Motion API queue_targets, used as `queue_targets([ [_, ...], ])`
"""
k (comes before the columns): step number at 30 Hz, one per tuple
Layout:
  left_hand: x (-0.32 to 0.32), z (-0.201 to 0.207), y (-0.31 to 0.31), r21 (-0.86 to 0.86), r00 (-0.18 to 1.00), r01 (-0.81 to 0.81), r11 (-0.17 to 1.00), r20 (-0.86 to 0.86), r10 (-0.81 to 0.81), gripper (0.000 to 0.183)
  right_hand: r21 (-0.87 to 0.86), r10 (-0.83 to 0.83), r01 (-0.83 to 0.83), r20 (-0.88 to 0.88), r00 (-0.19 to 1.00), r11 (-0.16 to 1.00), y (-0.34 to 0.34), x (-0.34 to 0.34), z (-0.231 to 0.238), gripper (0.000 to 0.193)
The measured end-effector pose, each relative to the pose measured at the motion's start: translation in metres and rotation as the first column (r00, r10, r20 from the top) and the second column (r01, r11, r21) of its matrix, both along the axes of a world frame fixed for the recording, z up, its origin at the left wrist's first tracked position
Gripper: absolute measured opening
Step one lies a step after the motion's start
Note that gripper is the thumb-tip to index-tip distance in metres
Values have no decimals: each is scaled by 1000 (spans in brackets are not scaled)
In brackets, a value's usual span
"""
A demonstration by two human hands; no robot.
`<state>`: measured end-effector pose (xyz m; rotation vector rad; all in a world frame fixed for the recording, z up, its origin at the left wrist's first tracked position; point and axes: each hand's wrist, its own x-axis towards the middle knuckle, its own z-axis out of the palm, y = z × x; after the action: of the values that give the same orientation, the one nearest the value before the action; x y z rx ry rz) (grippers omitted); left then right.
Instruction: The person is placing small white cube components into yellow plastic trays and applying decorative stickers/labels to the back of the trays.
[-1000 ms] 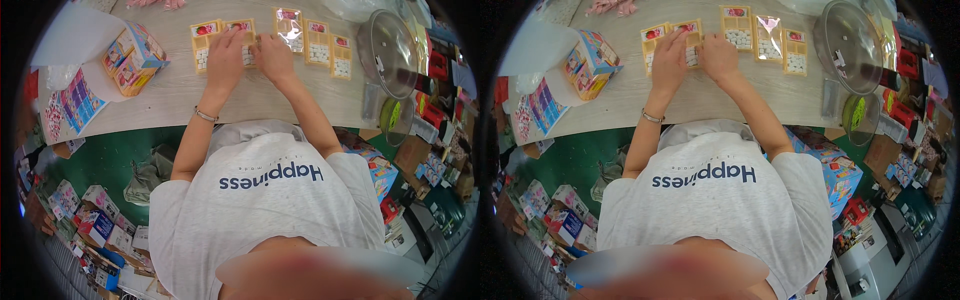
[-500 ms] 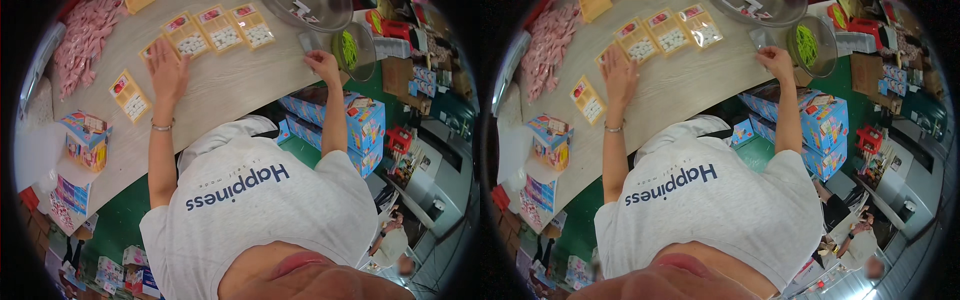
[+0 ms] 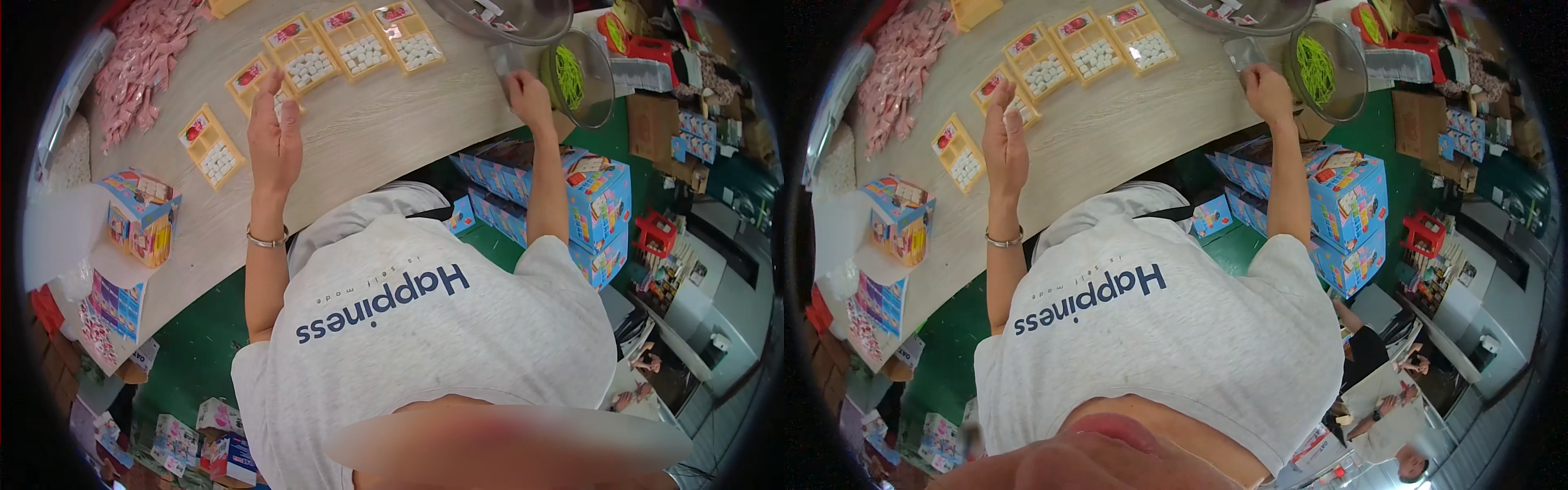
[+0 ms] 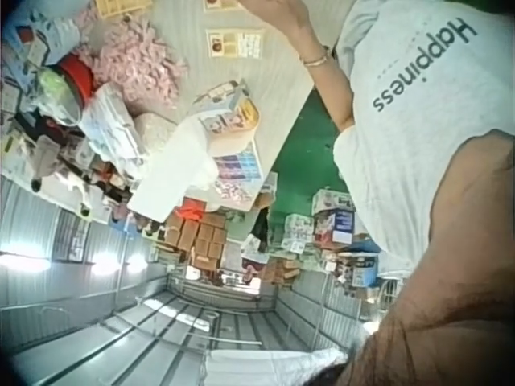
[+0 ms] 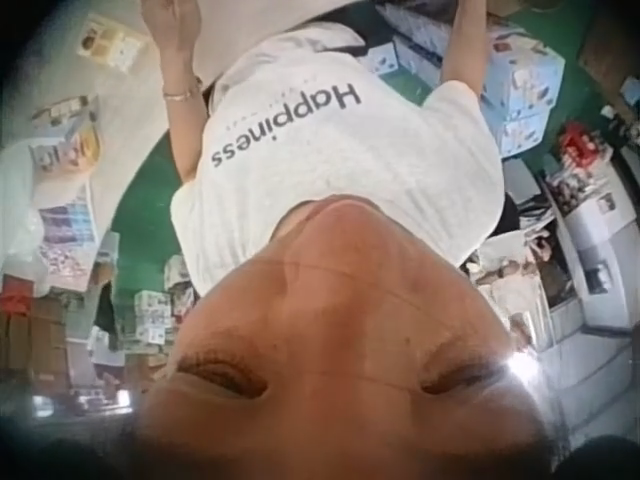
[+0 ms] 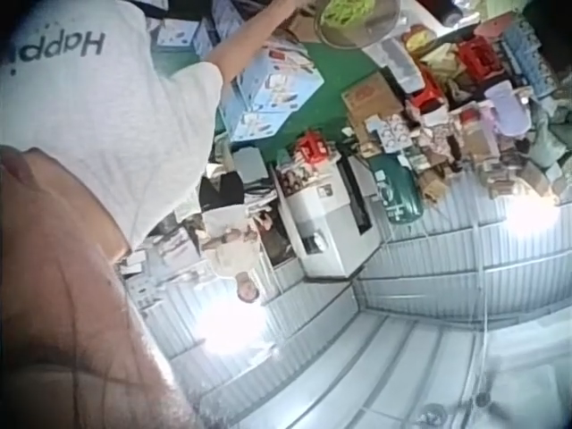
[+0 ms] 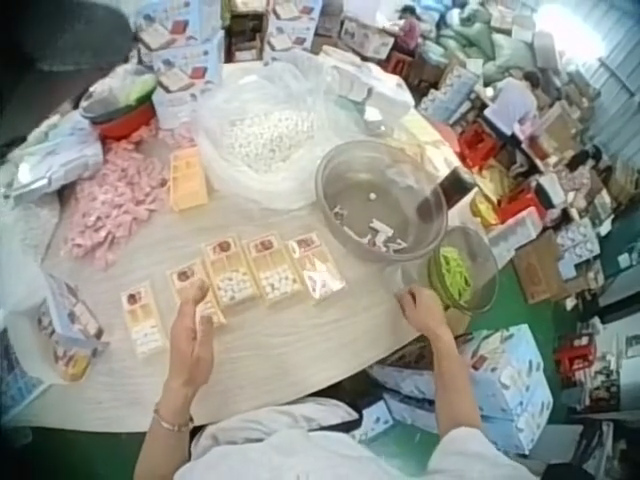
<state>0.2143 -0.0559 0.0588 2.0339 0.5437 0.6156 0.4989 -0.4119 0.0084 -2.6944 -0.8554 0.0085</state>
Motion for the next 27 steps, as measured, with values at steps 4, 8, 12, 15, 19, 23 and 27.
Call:
queue_targets([
  [4,-5,-3,0,-115,992,-29,993,122,43,45,-196,-76,174,426,901,965,25,-30,43,18],
  [8,-8,4,-27,-119,958,162,980,256,-128,46,9,122,-146,505,854,989,65,-84,87,10],
  [12,-23,-4,-51,-512,894,297,806,447,-46,41,664,448,-193,-236,862,722,154,-174,91,14],
  [15,-60,1,-7,-824,937,258,504,340,76,51,754,623,186,-633,460,630,227,-215,81,13],
  [19,-97,-4,63,-565,879,-427,706,-79,469,43,604,592,-73,-741,316,794,317,-241,57,18],
  [23,-101,-22,109,-169,793,-606,777,-201,575,45,449,558,-335,-616,556,828,376,-253,23,24],
  [27,-96,-47,105,441,619,-603,665,-268,738,48,91,581,-577,-226,782,812,386,-259,19,32],
])
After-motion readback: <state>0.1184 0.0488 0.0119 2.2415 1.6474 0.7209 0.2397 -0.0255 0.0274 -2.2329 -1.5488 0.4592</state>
